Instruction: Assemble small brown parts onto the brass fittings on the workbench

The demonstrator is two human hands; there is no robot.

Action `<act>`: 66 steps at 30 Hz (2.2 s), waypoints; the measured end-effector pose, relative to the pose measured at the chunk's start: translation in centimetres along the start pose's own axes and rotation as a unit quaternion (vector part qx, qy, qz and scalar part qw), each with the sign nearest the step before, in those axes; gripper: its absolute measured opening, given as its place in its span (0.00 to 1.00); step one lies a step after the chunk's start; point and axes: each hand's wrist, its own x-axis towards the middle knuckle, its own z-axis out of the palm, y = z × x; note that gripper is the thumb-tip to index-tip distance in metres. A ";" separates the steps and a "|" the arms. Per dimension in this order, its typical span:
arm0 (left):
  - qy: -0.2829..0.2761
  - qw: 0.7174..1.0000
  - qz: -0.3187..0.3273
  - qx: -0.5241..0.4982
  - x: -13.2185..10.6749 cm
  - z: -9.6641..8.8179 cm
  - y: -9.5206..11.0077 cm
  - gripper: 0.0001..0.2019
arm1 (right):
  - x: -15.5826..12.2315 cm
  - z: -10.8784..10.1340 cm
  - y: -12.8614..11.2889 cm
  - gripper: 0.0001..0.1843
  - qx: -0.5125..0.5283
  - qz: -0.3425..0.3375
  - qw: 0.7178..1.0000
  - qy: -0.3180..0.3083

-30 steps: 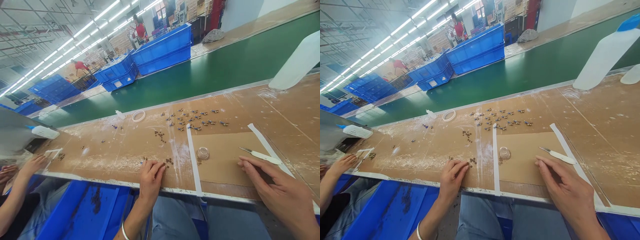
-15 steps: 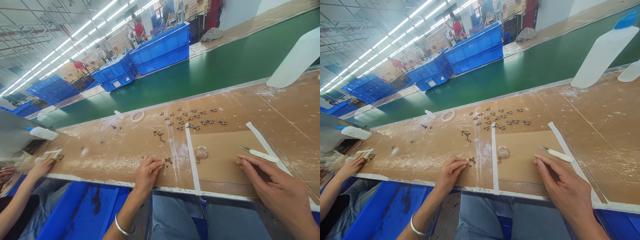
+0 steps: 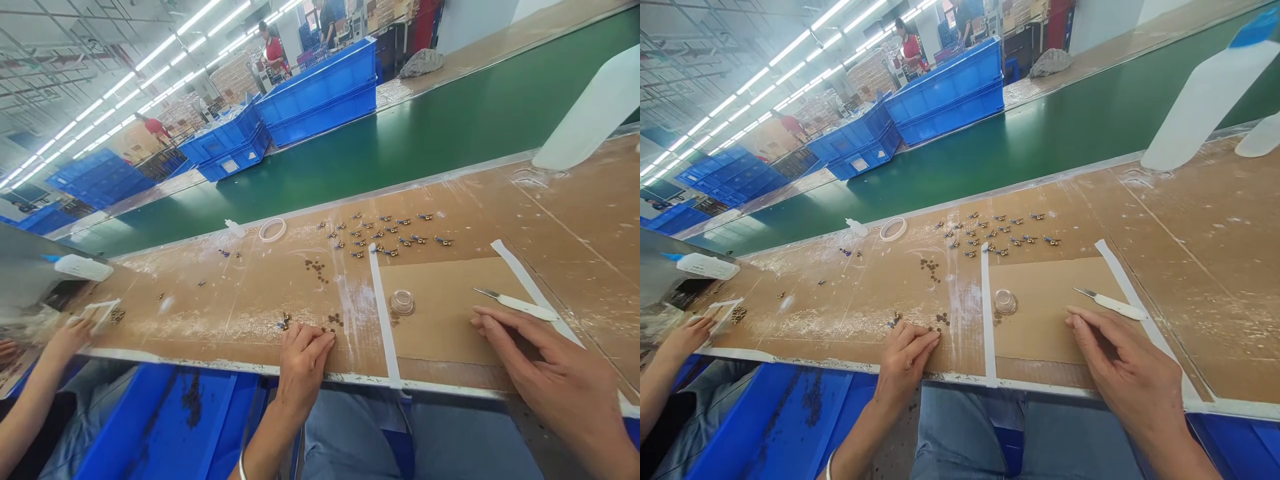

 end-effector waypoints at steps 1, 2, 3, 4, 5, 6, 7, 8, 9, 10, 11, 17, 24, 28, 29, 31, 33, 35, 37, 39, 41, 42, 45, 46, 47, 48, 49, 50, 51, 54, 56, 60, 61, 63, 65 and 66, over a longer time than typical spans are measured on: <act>0.000 1.000 0.004 -0.002 0.0 0.0 0.0 0.08 | 0.0 0.0 0.1 0.18 -0.004 -0.004 1.000 0.002; 0.001 1.000 0.009 -0.004 0.0 0.0 0.0 0.08 | 0.0 0.1 0.1 0.18 -0.008 -0.007 1.000 0.003; 0.002 1.000 0.013 -0.007 0.0 0.0 0.0 0.08 | -0.1 0.1 0.1 0.18 -0.010 -0.010 1.000 0.001; 0.006 1.000 0.016 -0.010 0.0 0.0 -0.1 0.07 | -0.1 0.0 0.1 0.18 -0.010 -0.012 1.000 0.000; 0.011 1.000 0.016 -0.011 0.2 -0.1 -0.2 0.07 | -0.1 0.0 0.1 0.18 -0.009 -0.013 1.000 0.000; 0.017 1.000 0.013 -0.010 0.3 -0.1 -0.4 0.07 | -0.1 0.0 0.1 0.18 -0.008 -0.012 1.000 0.000; 0.023 1.000 0.008 -0.006 0.6 -0.2 -0.7 0.07 | -0.1 0.0 0.2 0.18 -0.007 -0.010 1.000 -0.001; 0.028 1.000 0.002 0.000 0.9 -0.2 -1.0 0.06 | -0.1 0.0 0.2 0.18 -0.007 -0.006 1.000 -0.002; 0.029 1.000 -0.003 0.007 1.2 -0.2 -1.3 0.06 | -0.1 -0.1 0.2 0.18 -0.007 -0.003 1.000 -0.004; 0.024 1.000 -0.005 0.015 1.6 -0.2 -1.7 0.06 | -0.1 -0.1 0.1 0.19 -0.006 0.000 1.000 -0.006; 0.015 1.000 -0.004 0.022 1.9 -0.1 -2.0 0.06 | -0.1 -0.1 0.1 0.18 -0.004 0.002 1.000 -0.009; -0.048 0.997 0.045 0.047 3.3 0.1 -3.1 0.07 | 0.2 -0.1 -0.1 0.18 -0.011 -0.024 1.000 0.000; -0.072 0.989 0.108 0.074 4.1 0.2 -3.1 0.08 | 0.1 -0.1 0.1 0.16 -0.005 -0.032 0.999 -0.001; -0.051 0.986 0.139 0.077 4.1 -0.7 -3.2 0.09 | 0.1 -0.2 0.0 0.16 -0.015 -0.038 0.999 0.005; -0.044 0.986 0.143 0.073 3.8 -1.1 -3.4 0.08 | 0.0 -0.2 -0.1 0.16 -0.016 -0.040 0.999 0.008; -0.038 0.986 0.151 0.062 3.1 -1.9 -3.7 0.06 | 0.0 -0.2 -0.1 0.16 -0.014 -0.041 0.999 0.009; -0.050 0.984 0.163 0.049 2.2 -2.5 -4.1 0.06 | 0.0 -0.2 -0.1 0.16 -0.008 -0.034 0.999 0.006; -0.076 0.981 0.175 0.034 1.3 -2.9 -4.5 0.08 | 0.0 -0.3 0.0 0.16 -0.003 -0.027 1.000 0.000; -0.104 0.979 0.177 0.015 0.8 -2.9 -5.0 0.09 | 0.0 -0.3 0.0 0.16 -0.001 -0.023 1.000 -0.002; -0.122 0.978 0.170 -0.005 0.4 -2.8 -5.4 0.11 | 0.0 -0.4 0.0 0.16 -0.003 -0.023 1.000 -0.003; -0.120 0.979 0.161 -0.020 0.0 -2.7 -5.6 0.13 | 0.1 -0.4 -0.1 0.17 -0.005 -0.022 1.000 -0.005; -0.112 0.981 0.154 -0.022 -0.2 -2.7 -5.5 0.13 | 0.1 -0.4 -0.1 0.18 -0.006 -0.020 1.000 -0.006; -0.064 0.990 0.128 -0.004 -0.9 -2.8 -4.8 0.14 | 0.3 -0.4 -0.3 0.19 -0.009 -0.014 1.000 -0.008; -0.049 0.992 0.120 0.005 -1.1 -2.8 -4.5 0.13 | 0.3 -0.4 -0.3 0.19 -0.012 -0.013 1.000 -0.008; -0.038 0.993 0.112 0.014 -1.3 -2.8 -4.2 0.12 | 0.4 -0.4 -0.4 0.20 -0.016 -0.013 1.000 -0.010; -0.030 0.994 0.107 0.020 -1.5 -2.8 -3.9 0.12 | 0.4 -0.4 -0.4 0.20 -0.020 -0.014 1.000 -0.010; -0.024 0.994 0.104 0.025 -1.6 -2.7 -3.6 0.12 | 0.5 -0.3 -0.4 0.20 -0.021 -0.016 1.000 -0.007; -0.022 0.994 0.100 0.028 -1.6 -2.7 -3.4 0.11 | 0.5 -0.3 -0.4 0.20 -0.021 -0.019 1.000 -0.006; -0.019 0.995 0.097 0.030 -1.6 -2.6 -3.3 0.11 | 0.5 -0.3 -0.4 0.20 -0.019 -0.021 1.000 -0.007; -0.021 0.995 0.091 0.028 -1.6 -2.5 -3.3 0.12 | 0.5 -0.3 -0.4 0.21 -0.018 -0.025 1.000 -0.006; -0.024 0.995 0.091 0.022 -1.5 -2.5 -3.3 0.11 | 0.4 -0.3 -0.5 0.21 -0.022 -0.018 1.000 -0.005; -0.031 0.995 0.094 0.023 -1.3 -2.6 -3.2 0.10 | 0.3 -0.6 -0.6 0.20 -0.021 0.000 1.000 -0.015; -0.032 0.995 0.094 0.025 -1.3 -2.6 -3.1 0.10 | 0.3 -0.6 -0.6 0.20 -0.020 -0.001 1.000 -0.016; -0.034 0.995 0.091 0.026 -1.4 -2.6 -3.0 0.11 | 0.2 -0.6 -0.5 0.20 -0.019 -0.006 1.000 -0.017; -0.031 0.995 0.088 0.022 -1.6 -2.5 -3.1 0.11 | 0.2 -0.5 -0.4 0.20 -0.019 -0.010 1.000 -0.017; -0.028 0.996 0.083 0.020 -1.7 -2.4 -3.1 0.12 | 0.2 -0.5 -0.4 0.20 -0.018 -0.009 1.000 -0.017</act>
